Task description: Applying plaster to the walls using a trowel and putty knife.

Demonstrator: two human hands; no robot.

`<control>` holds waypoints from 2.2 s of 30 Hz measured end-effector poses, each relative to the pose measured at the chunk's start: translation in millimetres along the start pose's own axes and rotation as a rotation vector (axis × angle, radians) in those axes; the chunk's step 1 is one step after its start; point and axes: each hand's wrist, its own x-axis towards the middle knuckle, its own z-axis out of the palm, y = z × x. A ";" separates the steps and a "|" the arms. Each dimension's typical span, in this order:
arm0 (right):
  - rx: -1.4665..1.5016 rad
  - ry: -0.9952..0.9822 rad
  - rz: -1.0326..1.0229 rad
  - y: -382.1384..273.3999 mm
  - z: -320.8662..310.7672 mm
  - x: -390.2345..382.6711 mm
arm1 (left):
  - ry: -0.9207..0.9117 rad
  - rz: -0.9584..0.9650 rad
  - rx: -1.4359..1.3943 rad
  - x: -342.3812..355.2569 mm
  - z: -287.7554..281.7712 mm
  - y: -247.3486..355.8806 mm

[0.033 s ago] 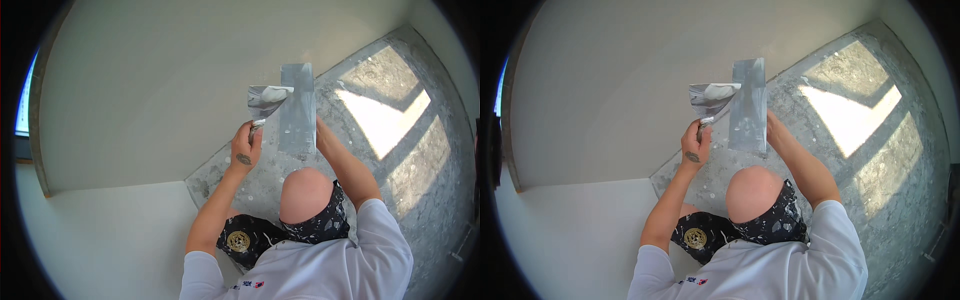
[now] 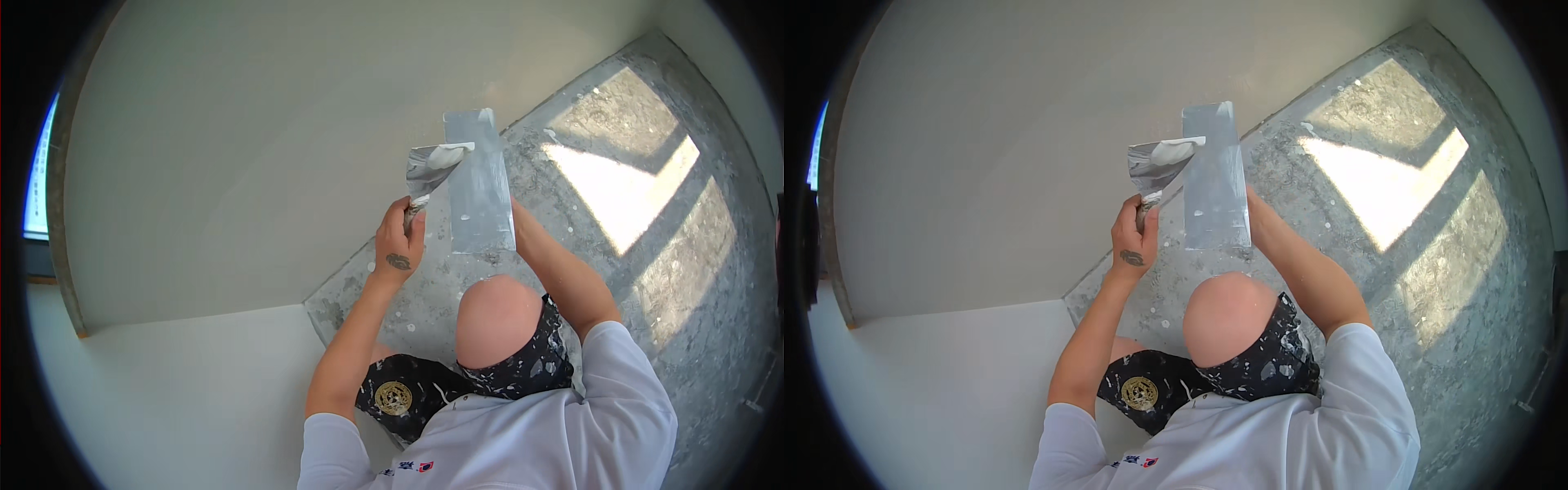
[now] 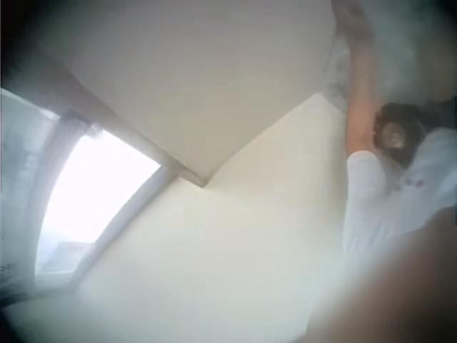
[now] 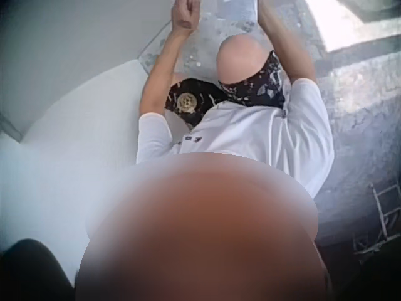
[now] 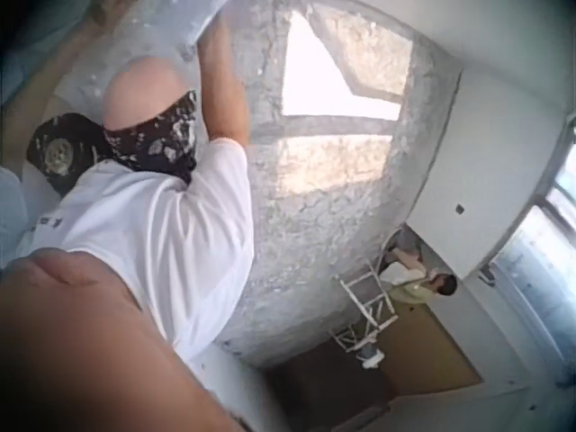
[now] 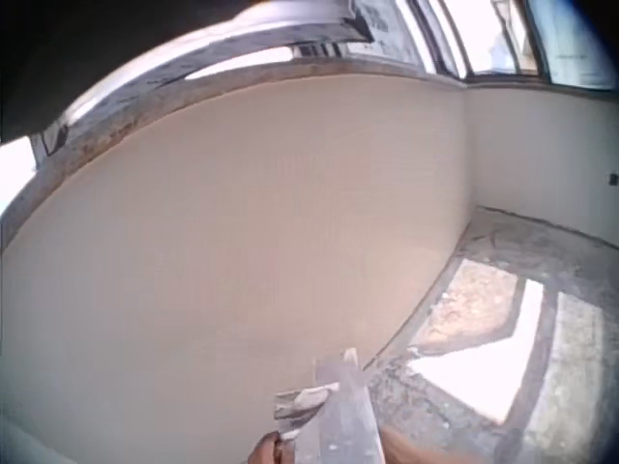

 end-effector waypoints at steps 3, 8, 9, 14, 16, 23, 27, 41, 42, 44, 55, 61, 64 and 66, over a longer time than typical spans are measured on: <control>0.007 -0.004 -0.122 9.0 22.2 13.2 | -0.003 0.244 0.049 8.1 20.8 -31.8; -0.032 -0.024 -0.228 23.6 42.1 10.9 | 0.063 0.622 0.262 21.3 25.9 -48.9; -0.042 -0.029 -0.242 20.4 39.5 4.9 | 0.042 0.645 0.294 21.7 21.9 -52.4; -0.108 -0.056 -0.321 5.2 34.6 -26.3 | -0.095 0.691 0.378 27.8 -2.0 -63.0; -0.143 -0.076 -0.371 -2.2 42.6 -30.3 | -0.128 0.625 0.451 23.3 -11.1 -69.9; -0.229 -0.130 -0.547 -136.2 62.0 -3.9 | -0.215 0.145 0.564 -74.7 -44.8 -88.2; -0.642 -0.083 -0.891 -266.6 80.3 9.4 | -0.194 -0.085 0.417 -109.1 -44.7 -65.0; -1.147 0.592 -1.493 -212.9 182.0 0.8 | -0.063 -0.461 0.245 -173.1 -96.3 -1.5; -1.227 0.676 -1.503 -180.9 196.8 2.3 | -0.047 -0.474 0.223 -170.3 -99.4 0.6; -1.218 0.649 -1.664 -121.2 213.1 8.4 | -0.008 -0.446 0.230 -160.4 -90.9 7.9; -1.790 0.221 -1.612 15.9 173.7 64.2 | 0.221 -0.837 -0.344 -154.5 -125.4 34.1; -1.555 0.392 -1.227 59.8 134.2 -19.2 | 0.327 -0.920 -0.194 -179.7 -201.0 102.0; -1.628 0.402 -1.079 46.2 129.9 -59.7 | 0.393 -0.943 -0.145 -200.2 -221.6 128.2; -2.009 0.478 -0.969 32.2 119.3 -89.7 | 0.413 -0.976 -0.135 -208.5 -241.2 145.9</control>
